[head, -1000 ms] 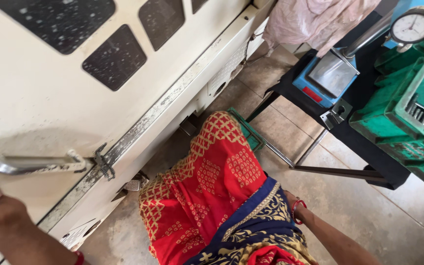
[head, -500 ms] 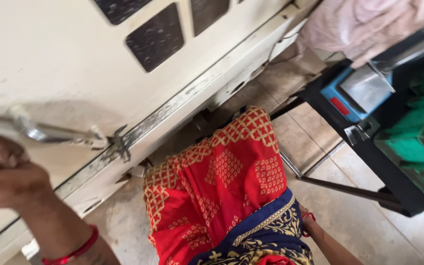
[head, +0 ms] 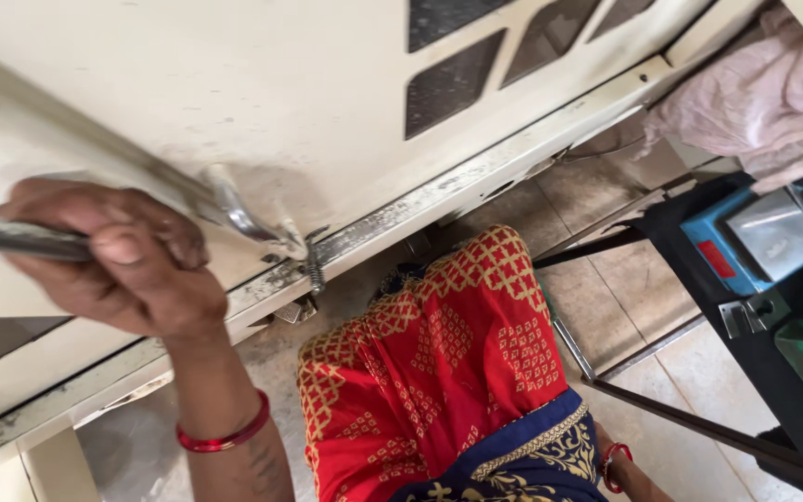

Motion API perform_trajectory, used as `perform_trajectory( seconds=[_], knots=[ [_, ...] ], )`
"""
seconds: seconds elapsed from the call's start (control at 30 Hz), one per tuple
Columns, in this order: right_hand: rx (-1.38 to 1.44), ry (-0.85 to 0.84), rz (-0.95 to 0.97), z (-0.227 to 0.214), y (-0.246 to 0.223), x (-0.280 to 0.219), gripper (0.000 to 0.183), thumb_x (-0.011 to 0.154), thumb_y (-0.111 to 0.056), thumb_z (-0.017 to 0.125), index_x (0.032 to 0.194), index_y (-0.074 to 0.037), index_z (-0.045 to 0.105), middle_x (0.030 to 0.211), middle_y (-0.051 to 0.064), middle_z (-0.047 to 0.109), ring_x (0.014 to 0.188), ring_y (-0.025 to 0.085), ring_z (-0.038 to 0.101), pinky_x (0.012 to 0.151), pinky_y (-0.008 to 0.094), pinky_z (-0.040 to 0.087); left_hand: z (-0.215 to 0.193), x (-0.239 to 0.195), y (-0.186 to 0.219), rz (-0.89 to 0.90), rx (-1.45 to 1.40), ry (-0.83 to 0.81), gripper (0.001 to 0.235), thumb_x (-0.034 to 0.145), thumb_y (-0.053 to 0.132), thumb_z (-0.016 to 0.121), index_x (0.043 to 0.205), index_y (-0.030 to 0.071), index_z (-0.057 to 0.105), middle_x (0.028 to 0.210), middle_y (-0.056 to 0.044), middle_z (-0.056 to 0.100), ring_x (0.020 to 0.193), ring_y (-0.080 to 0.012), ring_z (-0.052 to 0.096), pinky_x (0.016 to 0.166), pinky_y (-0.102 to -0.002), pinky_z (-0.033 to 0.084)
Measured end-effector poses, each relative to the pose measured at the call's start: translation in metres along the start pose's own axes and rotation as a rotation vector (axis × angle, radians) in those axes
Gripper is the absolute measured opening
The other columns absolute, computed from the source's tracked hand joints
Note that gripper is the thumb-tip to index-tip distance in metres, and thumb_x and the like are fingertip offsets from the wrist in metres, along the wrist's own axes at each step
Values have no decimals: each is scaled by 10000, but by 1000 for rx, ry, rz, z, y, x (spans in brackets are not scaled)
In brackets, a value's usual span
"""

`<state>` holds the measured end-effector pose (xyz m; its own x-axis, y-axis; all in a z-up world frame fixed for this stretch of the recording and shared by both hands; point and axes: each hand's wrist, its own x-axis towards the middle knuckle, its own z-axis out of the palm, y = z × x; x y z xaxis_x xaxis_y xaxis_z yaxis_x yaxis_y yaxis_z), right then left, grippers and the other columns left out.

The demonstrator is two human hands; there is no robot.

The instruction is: The person opens a machine door, uses a metal rod to adjust internal components, and then closes the door. They handle metal rods and a hammer while working on the machine's interior.

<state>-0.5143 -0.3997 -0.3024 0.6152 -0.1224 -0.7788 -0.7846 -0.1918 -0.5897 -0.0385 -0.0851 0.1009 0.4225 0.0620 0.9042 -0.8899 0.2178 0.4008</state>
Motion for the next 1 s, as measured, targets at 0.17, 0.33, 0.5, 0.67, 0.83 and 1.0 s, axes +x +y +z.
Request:
perform_trajectory(
  seconds=[0.17, 0.33, 0.5, 0.67, 0.83, 1.0],
  knots=[
    [-212, 39, 24, -18, -23, 4, 425, 915, -369, 664, 1303, -200, 624, 1214, 77, 705, 1053, 237, 704, 905, 404, 587, 10, 6, 7, -13, 57, 39, 244, 1066, 352, 643, 1063, 122, 561, 802, -28, 494, 511, -57, 441, 416, -226, 395],
    [-819, 13, 152, -50, -90, 11, 432, 913, -408, 659, 1305, -231, 615, 1213, 68, 692, 1056, 250, 700, 906, 417, 583, 8, 2, 6, 43, 134, 14, 162, 1102, 283, 627, 1085, 134, 565, 841, 30, 550, 610, -97, 453, 567, -263, 401],
    [-1137, 436, -136, -85, -252, -2, 439, 911, -447, 654, 1307, -263, 607, 1211, 60, 678, 1060, 262, 696, 908, 431, 578, 6, 1, 7, 53, 134, -18, 119, 1113, 216, 618, 1093, 115, 558, 889, -5, 545, 644, -114, 435, 588, -279, 386],
    [-481, 688, -1083, -58, -436, -73, 320, 906, -259, 719, 1203, -140, 703, 1137, 116, 732, 874, 255, 763, 681, 350, 637, 6, -2, 8, -21, 65, -45, 136, 1095, 234, 586, 1077, 103, 554, 850, 9, 532, 590, -65, 463, 474, -238, 403],
    [-181, 673, -2027, -12, -589, -158, 131, 1064, -193, 670, 1148, -99, 706, 1075, 88, 757, 1021, 201, 764, 902, 349, 654, 3, 5, 13, -75, 58, -100, 177, 1111, 260, 578, 1109, 86, 541, 807, 41, 527, 638, -68, 511, 487, -237, 461],
    [-519, 1010, -2322, 13, -690, -231, 307, 1010, -277, 621, 1193, -58, 734, 1144, 91, 743, 1095, 247, 681, 899, 362, 565, -2, 7, 32, -255, 88, -117, 348, 1054, 281, 586, 1257, 9, 513, 786, 22, 573, 594, -66, 544, 513, -259, 446]
  ],
)
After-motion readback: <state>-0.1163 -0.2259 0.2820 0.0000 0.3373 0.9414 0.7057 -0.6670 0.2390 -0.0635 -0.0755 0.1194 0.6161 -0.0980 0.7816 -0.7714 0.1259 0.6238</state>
